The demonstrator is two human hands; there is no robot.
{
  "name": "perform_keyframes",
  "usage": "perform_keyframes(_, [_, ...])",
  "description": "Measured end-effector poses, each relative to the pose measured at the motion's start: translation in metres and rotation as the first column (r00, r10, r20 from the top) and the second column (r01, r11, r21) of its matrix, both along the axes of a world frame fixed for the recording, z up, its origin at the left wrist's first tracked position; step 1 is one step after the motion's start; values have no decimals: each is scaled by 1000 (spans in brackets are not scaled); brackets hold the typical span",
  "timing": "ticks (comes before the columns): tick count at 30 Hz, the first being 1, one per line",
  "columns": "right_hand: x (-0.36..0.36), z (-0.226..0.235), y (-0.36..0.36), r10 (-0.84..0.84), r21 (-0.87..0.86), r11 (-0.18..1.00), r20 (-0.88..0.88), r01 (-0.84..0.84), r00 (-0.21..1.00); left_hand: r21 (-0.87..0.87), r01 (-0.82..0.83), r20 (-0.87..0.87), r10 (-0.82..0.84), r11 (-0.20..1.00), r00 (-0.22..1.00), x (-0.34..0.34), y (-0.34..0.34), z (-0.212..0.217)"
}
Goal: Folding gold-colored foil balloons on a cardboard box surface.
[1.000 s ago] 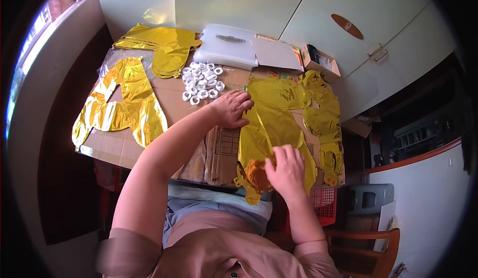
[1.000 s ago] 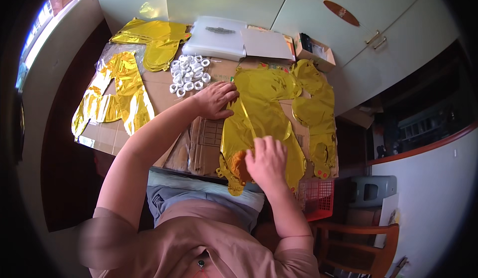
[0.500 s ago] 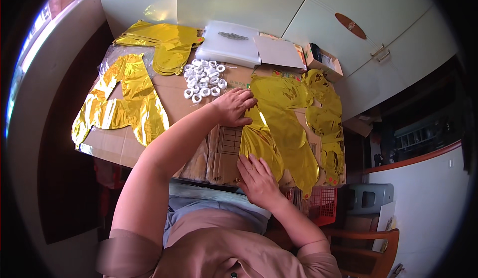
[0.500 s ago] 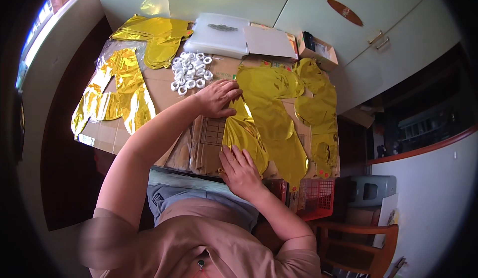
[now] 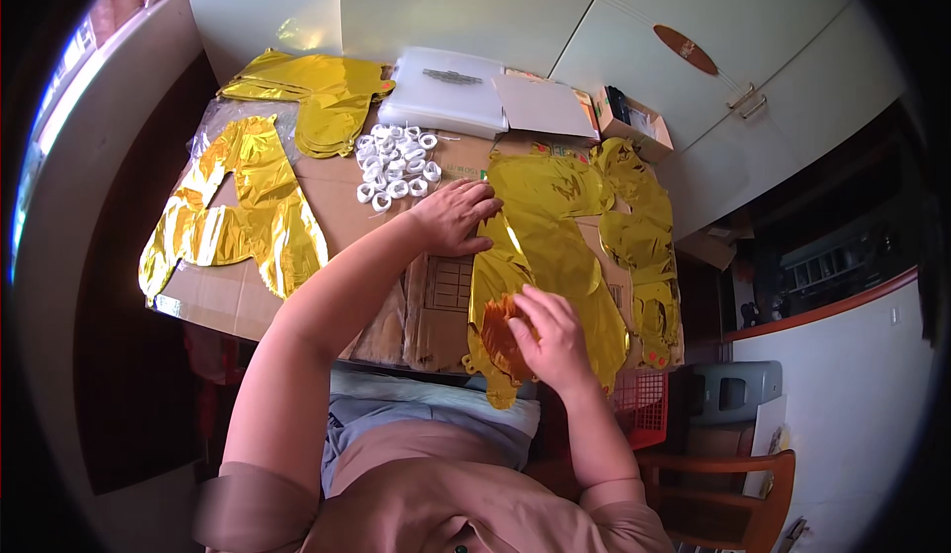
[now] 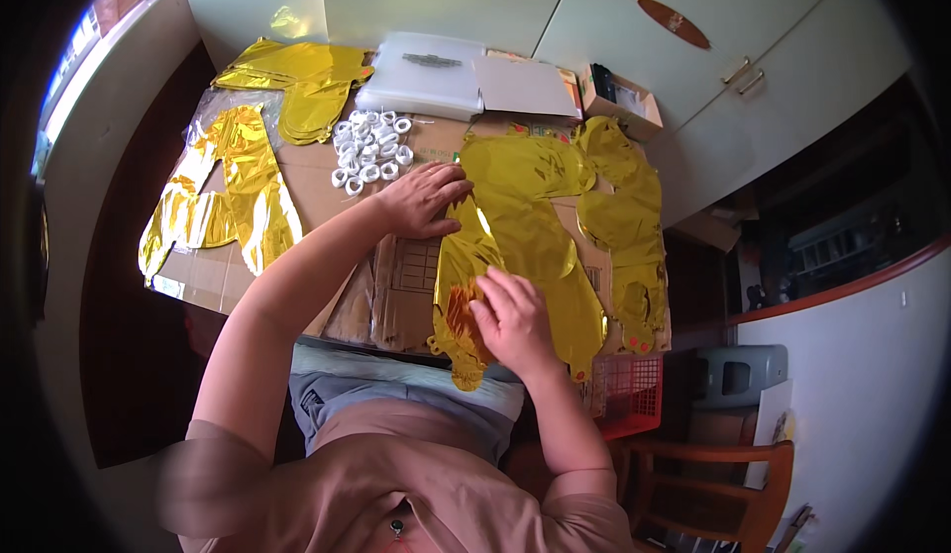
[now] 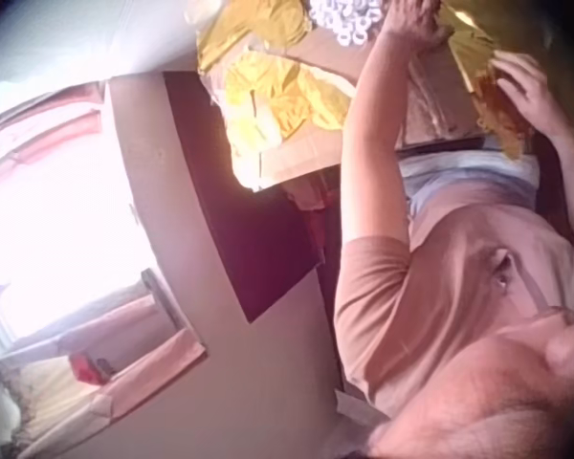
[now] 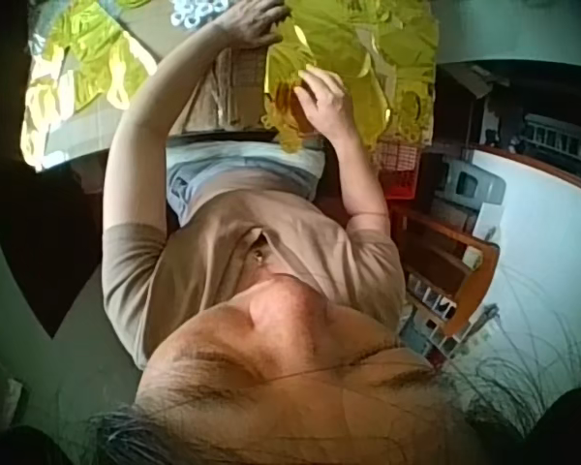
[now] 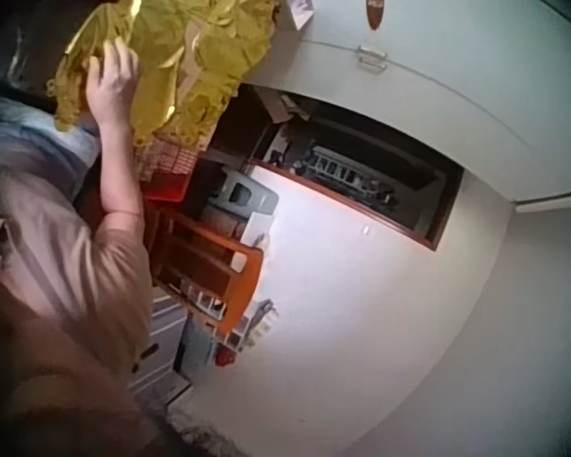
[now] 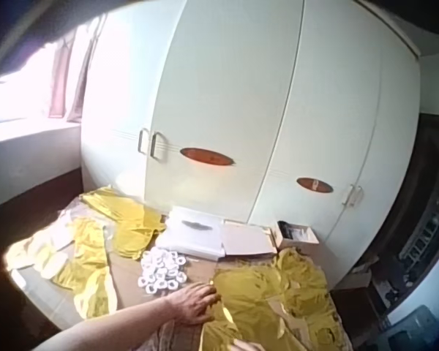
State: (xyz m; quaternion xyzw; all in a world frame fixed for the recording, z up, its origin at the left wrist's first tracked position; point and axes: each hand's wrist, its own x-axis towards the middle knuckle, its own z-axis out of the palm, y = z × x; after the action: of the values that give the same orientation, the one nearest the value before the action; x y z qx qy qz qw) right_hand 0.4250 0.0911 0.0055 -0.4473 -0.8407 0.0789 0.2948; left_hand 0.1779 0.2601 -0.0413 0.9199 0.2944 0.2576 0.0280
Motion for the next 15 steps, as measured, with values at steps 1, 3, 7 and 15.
perform_keyframes(1, [7, -2, 4, -46, -20, 999, -28, 46, 999, 0, 5, -2, -5, 1000, 1000, 0, 0, 1])
perform_keyframes(3, [14, -6, 11, -83, -6, 997, -28, 83, 996, -3, 10, -6, -10, 1000, 1000, 0, -1, 2])
perform_keyframes(7, [5, -7, 19, -52, 50, 997, 12, 52, 999, 39, 8, 16, -9, 999, 1000, 0, 0, 1])
perform_keyframes(15, [-38, -26, 16, 112, 25, 993, 134, -116, 985, -75, -5, -1, 5, 997, 1000, -2, -5, 8])
